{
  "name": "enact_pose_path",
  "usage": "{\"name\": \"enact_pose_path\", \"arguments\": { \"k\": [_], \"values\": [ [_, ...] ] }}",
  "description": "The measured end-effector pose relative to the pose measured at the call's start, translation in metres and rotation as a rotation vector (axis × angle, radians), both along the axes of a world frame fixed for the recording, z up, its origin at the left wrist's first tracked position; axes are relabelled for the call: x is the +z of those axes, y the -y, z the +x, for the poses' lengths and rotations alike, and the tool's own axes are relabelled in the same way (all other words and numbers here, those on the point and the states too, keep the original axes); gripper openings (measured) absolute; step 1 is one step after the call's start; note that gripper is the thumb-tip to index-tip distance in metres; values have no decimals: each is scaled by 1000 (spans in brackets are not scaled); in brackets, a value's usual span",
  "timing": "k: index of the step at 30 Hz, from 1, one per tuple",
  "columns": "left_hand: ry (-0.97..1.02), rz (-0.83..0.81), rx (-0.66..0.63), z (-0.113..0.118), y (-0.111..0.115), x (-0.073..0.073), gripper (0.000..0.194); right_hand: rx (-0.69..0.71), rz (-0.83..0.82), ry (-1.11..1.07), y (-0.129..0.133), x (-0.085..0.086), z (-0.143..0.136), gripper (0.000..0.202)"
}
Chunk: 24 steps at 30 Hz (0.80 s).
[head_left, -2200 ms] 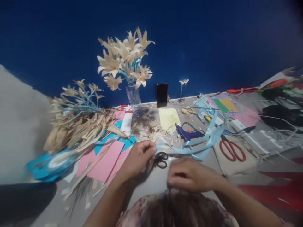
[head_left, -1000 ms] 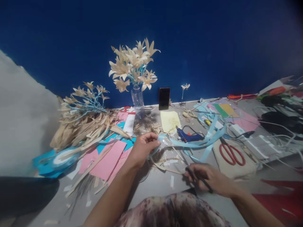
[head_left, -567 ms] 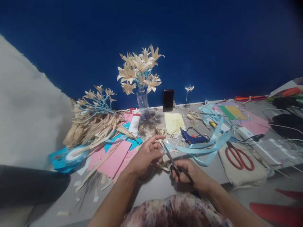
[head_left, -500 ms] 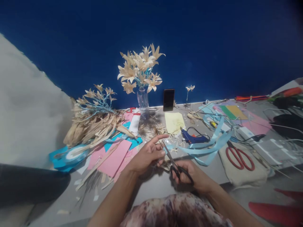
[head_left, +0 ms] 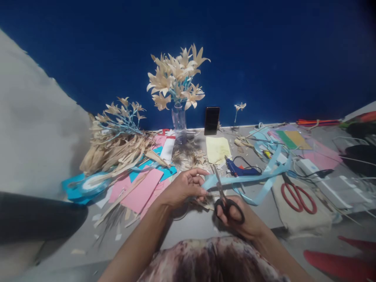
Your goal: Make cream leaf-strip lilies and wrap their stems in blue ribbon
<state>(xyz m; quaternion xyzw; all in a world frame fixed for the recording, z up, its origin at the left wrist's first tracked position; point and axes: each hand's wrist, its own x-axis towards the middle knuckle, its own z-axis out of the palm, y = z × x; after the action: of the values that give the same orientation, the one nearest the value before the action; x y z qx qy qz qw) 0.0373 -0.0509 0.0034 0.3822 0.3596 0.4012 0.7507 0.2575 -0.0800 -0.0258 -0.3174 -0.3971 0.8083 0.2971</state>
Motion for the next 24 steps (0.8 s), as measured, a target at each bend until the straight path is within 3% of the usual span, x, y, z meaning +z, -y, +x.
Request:
{"name": "enact_pose_path", "arguments": {
  "k": [3,8,16,21,24],
  "values": [
    [-14,13,-14,-8,2,3,56,-39,-21,-33,1,-3,4,65],
    [2,-49,-22,-15,3,2,49,-40,-39,-70,3,-6,7,62],
    [75,-75,-11,2,-1,8,55,-43,-40,-93,6,-5,3,61],
    [16,13,-120,10,-5,14,69,-35,-50,-105,8,-4,0,62],
    [36,21,-171,13,-7,10,59,-37,-57,-102,9,-1,-3,63]
  ]
}}
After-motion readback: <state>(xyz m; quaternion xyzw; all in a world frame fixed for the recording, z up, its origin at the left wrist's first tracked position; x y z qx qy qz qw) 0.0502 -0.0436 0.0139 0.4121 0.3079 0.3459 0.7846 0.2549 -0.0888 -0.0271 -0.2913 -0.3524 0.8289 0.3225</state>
